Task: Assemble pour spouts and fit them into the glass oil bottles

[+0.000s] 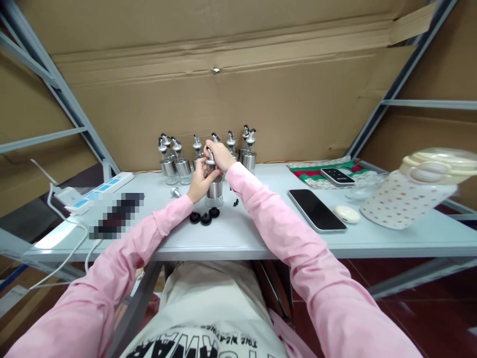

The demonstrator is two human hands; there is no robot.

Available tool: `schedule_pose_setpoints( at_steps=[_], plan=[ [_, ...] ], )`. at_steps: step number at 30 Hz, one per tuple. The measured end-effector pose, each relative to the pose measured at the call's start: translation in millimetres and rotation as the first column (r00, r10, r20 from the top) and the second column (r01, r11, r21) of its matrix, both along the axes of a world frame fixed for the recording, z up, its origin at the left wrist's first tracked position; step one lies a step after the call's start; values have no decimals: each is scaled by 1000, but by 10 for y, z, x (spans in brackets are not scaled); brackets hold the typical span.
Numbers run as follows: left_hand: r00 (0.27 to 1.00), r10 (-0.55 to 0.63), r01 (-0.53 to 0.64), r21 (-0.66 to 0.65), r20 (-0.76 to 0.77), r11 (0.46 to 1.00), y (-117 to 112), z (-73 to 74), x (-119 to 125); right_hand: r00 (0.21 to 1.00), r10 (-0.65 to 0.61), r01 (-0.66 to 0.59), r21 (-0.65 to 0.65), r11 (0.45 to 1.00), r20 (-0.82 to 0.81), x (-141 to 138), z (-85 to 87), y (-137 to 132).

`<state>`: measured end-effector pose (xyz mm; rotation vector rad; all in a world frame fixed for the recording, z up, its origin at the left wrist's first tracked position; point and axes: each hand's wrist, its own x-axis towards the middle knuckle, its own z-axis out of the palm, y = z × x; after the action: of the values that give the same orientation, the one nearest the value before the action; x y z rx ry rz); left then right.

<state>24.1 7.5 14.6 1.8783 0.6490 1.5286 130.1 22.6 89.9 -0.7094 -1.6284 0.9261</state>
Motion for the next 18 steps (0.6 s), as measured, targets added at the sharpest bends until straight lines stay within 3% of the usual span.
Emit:
schedule_pose_setpoints(
  at_steps=[7, 13, 18],
  plan=[
    [999, -25, 25, 4, -20, 1000, -56, 48, 27, 993, 13, -18, -43, 999, -118, 32, -49, -11],
    [997, -52, 52, -6, -57, 999, -73, 66, 40, 994, -31, 32, 6, 999, -100, 34, -40, -108],
    [991, 37, -32, 37, -131, 999, -78, 36, 31, 997, -76, 75, 76, 994, 9, 55, -31, -113]
  ],
)
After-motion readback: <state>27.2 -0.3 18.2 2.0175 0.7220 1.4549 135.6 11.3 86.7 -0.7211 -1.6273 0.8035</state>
